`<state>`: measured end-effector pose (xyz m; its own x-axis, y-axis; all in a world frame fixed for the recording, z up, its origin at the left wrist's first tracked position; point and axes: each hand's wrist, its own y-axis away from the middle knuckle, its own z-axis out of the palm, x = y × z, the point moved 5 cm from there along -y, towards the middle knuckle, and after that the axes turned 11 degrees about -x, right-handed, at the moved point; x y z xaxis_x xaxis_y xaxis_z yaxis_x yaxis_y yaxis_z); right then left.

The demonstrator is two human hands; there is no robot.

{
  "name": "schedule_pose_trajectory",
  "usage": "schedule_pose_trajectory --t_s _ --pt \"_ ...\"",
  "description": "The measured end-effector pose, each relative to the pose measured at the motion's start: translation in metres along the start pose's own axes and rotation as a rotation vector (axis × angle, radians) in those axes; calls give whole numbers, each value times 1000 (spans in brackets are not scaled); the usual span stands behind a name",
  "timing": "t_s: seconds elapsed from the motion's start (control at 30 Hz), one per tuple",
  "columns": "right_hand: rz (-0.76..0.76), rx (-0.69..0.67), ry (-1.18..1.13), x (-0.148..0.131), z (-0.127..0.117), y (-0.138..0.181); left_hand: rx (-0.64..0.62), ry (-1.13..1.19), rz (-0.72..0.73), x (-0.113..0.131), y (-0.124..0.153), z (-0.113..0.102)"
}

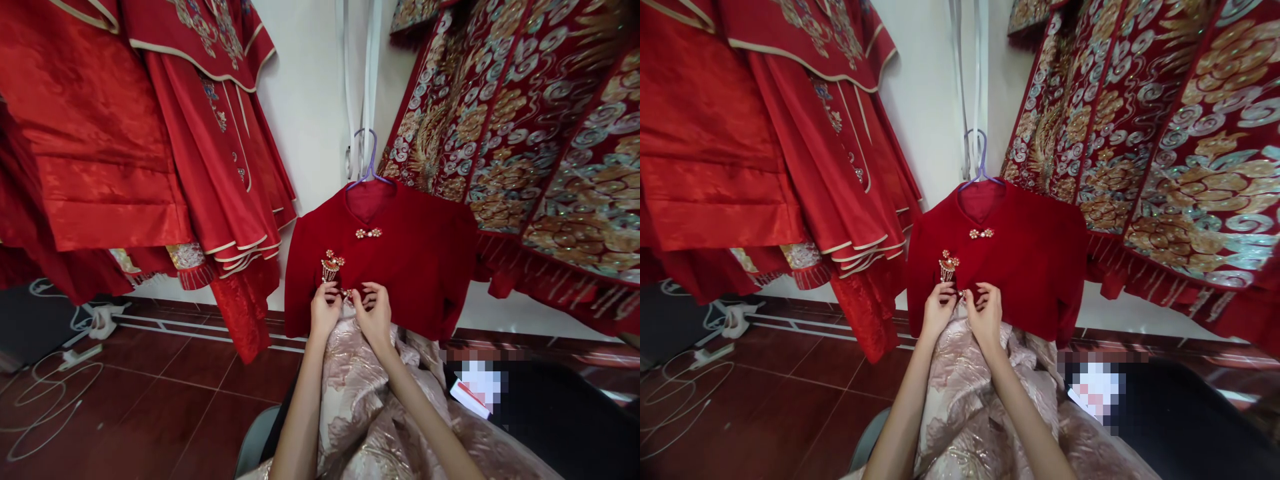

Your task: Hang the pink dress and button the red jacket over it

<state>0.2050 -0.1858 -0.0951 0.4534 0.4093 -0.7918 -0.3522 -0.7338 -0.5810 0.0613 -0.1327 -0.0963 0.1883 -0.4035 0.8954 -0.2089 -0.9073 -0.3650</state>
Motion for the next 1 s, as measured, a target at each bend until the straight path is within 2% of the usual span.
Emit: schedule_pose_trajectory --t_s 0.1,0.2,0.3,0.37,0.47,0.57,0.7,1.0 --pt "-55 182 -79 -8 -13 7 112 74 7 0 -1 -14" --pt "-101 176 -82 -13 -15 10 167 163 -12 -2 -1 -24" --pt "-111 129 -58 -15 -13 10 195 157 -33 -1 0 -26" --pt "-100 114 -49 -14 -12 10 131 96 -23 2 1 -19" --pt "-81 70 -32 -9 -9 8 -32 -26 27 7 3 -1" --pt "-52 -44 -5 -1 -1 5 -120 -134 80 8 6 10" --pt "-2 -153 15 10 8 2 -133 -182 103 5 6 11" --pt "4 -170 31 11 9 2 -127 -119 52 9 6 8"
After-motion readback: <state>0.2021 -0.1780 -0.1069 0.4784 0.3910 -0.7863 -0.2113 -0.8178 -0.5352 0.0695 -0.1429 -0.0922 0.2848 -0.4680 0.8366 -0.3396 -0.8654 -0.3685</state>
